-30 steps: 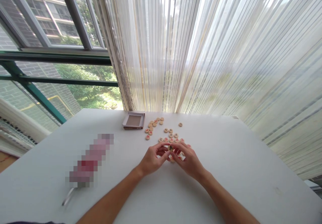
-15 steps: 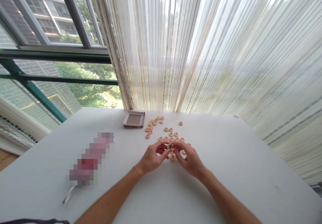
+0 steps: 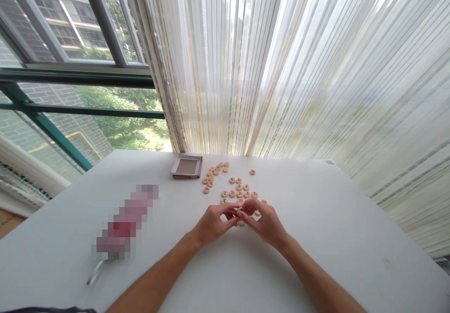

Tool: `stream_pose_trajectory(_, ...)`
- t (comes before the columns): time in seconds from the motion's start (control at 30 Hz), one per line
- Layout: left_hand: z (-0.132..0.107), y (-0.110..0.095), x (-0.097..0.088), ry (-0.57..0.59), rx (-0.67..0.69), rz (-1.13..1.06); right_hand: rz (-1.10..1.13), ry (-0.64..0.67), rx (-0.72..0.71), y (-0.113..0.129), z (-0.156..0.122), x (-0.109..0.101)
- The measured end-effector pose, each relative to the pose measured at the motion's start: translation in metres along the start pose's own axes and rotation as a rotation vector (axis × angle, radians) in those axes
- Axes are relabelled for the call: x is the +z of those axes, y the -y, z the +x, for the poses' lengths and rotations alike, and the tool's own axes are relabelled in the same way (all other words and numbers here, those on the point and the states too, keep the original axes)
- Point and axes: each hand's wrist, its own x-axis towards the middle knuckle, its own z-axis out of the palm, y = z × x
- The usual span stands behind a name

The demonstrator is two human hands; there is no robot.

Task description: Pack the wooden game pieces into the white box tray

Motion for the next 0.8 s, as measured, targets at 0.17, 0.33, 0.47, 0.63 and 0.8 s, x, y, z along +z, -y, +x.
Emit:
stream_pose_trajectory(0.17, -0.001, -0.0018, 0.0009, -0.001, 0.037, 0.063, -0.033, -0.017, 0.057, -0.0001, -0.0007, 0.0014)
stream_pose_trajectory(0.33, -0.0006, -0.0056, -0.0011, 0.009, 0.035, 0.091, -0.032, -0.011, 0.037, 0.0, -0.0013, 0.0016)
stream_pose_trajectory(0.47, 0.0004, -0.0033, -0.0028, -0.012, 0.039, 0.081, -0.058, -0.012, 0.004, -0.0017, -0.0023, 0.001)
stream_pose_trajectory(0.63, 0.0027, -0.0021, -0.0034, -0.034, 0.005, 0.043, -0.066, -0.005, -0.056, -0.0012, -0.003, 0.0008)
stream_pose_trajectory(0.8, 0.0047, -0.006, -0.0039, -0.031, -0.036, -0.04, -0.047, 0.014, -0.101, 0.0016, -0.0015, 0.0011)
